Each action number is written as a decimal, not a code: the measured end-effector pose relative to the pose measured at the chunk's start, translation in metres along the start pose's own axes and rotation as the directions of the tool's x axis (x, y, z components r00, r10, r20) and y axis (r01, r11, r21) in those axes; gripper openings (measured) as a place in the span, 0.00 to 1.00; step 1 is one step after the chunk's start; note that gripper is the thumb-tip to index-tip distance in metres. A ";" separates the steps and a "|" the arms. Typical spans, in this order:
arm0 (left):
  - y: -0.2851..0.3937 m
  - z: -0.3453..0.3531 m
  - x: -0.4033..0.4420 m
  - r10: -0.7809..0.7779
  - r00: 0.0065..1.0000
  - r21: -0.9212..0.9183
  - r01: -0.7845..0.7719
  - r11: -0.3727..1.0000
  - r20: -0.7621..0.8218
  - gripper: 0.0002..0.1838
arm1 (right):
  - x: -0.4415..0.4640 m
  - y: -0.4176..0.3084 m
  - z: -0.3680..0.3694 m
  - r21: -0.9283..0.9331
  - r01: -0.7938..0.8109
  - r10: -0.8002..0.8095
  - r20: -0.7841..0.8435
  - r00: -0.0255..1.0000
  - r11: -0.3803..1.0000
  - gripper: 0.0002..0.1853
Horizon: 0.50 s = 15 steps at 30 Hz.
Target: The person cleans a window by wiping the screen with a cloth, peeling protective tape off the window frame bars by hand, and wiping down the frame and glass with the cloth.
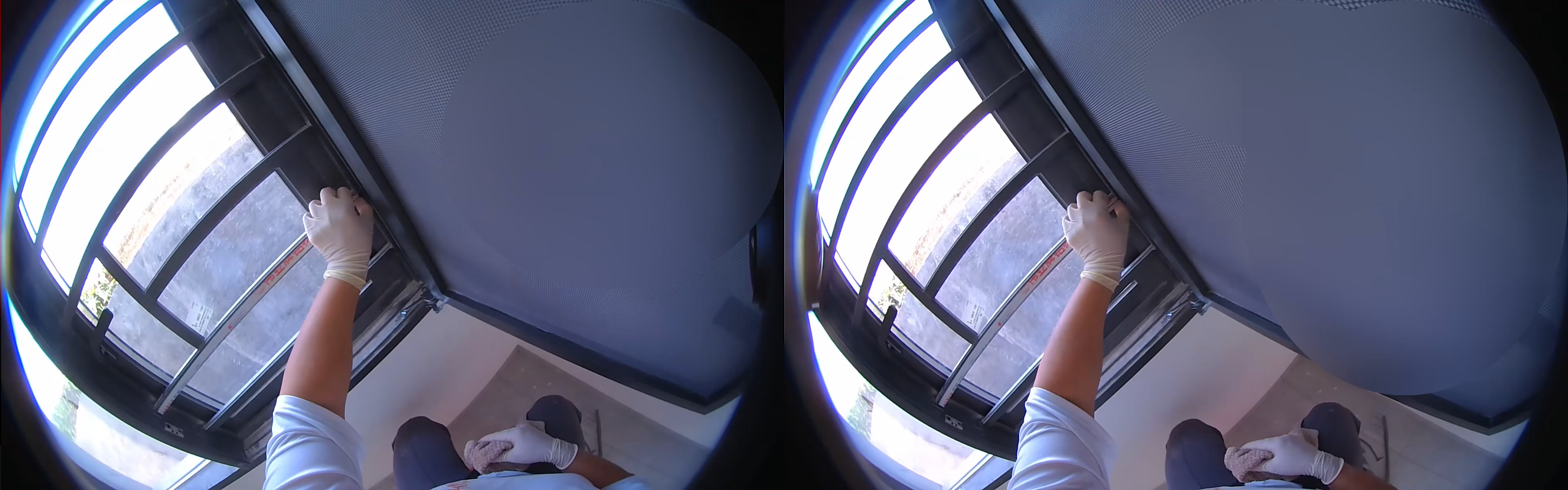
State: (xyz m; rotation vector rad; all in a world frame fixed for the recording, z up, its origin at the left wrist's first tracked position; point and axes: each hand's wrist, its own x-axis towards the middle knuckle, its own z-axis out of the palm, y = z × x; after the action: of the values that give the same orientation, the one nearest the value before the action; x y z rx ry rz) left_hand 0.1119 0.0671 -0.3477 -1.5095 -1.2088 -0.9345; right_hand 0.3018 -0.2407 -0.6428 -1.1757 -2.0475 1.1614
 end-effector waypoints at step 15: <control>-0.006 -0.005 -0.005 -0.025 0.999 -0.048 0.026 0.999 0.025 0.07 | -0.005 0.000 -0.005 -0.033 -0.025 0.027 0.055 0.998 0.999 0.23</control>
State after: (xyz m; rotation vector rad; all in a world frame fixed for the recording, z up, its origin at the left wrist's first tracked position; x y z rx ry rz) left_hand 0.1049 0.0615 -0.3502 -1.5505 -1.2329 -0.9710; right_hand 0.3079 -0.2433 -0.6401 -1.2011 -2.1050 1.1898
